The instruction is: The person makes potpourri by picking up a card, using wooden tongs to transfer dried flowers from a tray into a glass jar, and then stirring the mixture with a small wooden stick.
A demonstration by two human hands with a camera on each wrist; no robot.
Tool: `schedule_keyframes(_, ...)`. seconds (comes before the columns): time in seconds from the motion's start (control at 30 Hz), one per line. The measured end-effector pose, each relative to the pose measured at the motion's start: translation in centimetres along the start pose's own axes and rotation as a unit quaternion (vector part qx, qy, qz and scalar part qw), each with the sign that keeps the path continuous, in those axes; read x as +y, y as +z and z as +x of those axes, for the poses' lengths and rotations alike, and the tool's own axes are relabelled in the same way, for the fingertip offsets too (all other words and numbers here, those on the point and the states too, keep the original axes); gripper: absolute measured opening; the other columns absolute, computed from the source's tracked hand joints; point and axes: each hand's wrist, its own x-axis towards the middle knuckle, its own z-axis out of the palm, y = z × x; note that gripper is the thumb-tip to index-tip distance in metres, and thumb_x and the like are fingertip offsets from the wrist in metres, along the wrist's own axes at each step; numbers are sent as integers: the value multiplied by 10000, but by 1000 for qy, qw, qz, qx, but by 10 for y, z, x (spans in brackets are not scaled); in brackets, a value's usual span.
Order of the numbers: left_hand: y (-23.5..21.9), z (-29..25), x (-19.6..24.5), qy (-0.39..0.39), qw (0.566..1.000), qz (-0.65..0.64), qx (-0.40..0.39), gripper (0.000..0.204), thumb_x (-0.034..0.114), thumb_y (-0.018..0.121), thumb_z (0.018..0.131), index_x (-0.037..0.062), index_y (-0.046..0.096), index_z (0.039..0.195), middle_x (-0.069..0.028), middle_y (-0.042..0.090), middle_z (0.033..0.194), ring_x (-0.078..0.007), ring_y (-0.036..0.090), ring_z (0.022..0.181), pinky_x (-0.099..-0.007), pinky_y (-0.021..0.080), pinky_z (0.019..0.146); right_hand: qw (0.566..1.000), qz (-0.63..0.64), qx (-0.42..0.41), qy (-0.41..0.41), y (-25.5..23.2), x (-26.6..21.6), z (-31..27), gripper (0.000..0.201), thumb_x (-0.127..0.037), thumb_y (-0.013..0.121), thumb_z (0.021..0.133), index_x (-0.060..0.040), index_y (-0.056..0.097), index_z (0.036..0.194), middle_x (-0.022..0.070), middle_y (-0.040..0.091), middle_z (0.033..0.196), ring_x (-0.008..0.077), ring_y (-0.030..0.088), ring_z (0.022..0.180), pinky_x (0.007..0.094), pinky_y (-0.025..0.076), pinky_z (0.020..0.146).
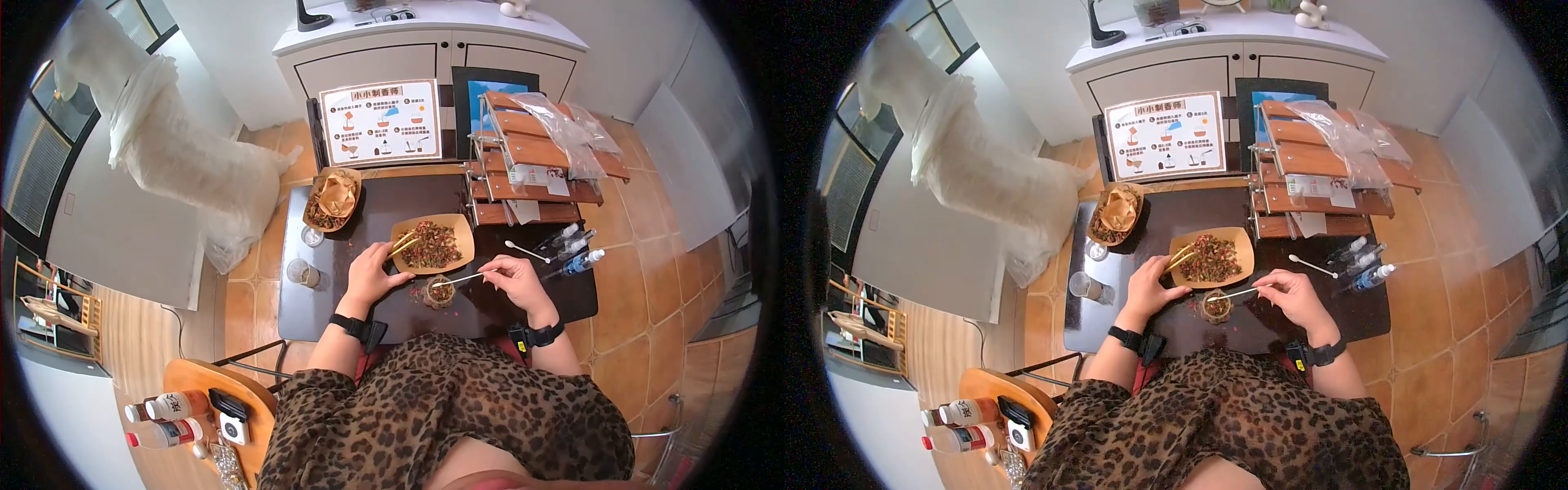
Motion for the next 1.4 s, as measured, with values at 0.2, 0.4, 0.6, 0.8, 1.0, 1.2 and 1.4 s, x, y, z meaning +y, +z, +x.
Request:
schedule_keyframes(0.2, 1, 0, -1, 0, 1000, 5, 4, 625, 424, 873, 672, 67, 672, 1145, -78, 686, 1042, -287, 676, 969, -386, 560, 809, 1000, 23, 18, 0, -2, -2, 2, 135, -77, 649, 974, -4, 748, 1028, 0, 687, 822, 40, 565, 684, 198, 446, 606)
schedule_keyframes(0.4, -1, 0, 2, -6, 1000, 3, 0, 620, 420, 869, 679, 71, 675, 1153, -77, 690, 1056, -286, 676, 983, -384, 559, 820, 985, 69, 157, 7, -7, 12, 17, 184, -142, 616, 1008, -8, 739, 1036, -14, 656, 771, 20, 505, 599, 173, 367, 537)
schedule_keyframes(0.6, -1, 0, 1, -9, 1000, -2, -4, 617, 419, 867, 682, 73, 676, 1157, -78, 691, 1077, -284, 674, 1001, -383, 556, 834, 974, -28, 226, -3, -12, 30, 38, 183, -141, 625, 1001, 0, 736, 1036, -20, 639, 750, 30, 513, 611, 195, 391, 547)
schedule_keyframes(0.8, -1, 0, 0, -6, 1000, -2, -2, 623, 419, 867, 682, 72, 673, 1161, -75, 690, 1078, -284, 675, 1002, -384, 557, 836, 972, -70, 224, 0, -7, 46, 53, 169, -112, 633, 989, 20, 725, 1040, -5, 650, 759, 59, 571, 665, 224, 452, 608)
schedule_keyframes(1.0, -1, 0, 0, -10, 1000, -4, -6, 626, 422, 868, 682, 73, 672, 1163, -76, 690, 1074, -282, 676, 999, -382, 559, 831, 983, -48, 180, -2, 13, 52, 67, 127, -64, 638, 972, 32, 676, 1046, 17, 685, 802, 74, 620, 722, 244, 498, 667)
schedule_keyframes(1.2, -1, 0, 1, -14, 1000, -3, -9, 626, 431, 863, 688, 72, 670, 1163, -75, 685, 1049, -282, 675, 982, -381, 558, 817, 988, -18, 156, -10, 25, 66, 76, 114, -66, 636, 978, 27, 668, 1035, 20, 690, 830, 72, 631, 733, 234, 498, 672)
schedule_keyframes(1.4, 0, 0, -1, -6, 1000, 6, -9, 638, 440, 859, 690, 72, 660, 1173, -78, 670, 984, -285, 667, 936, -389, 550, 786, 986, 67, 153, 28, 22, 57, 71, 130, -112, 624, 994, 5, 663, 1035, 22, 691, 816, 48, 559, 637, 202, 423, 573)
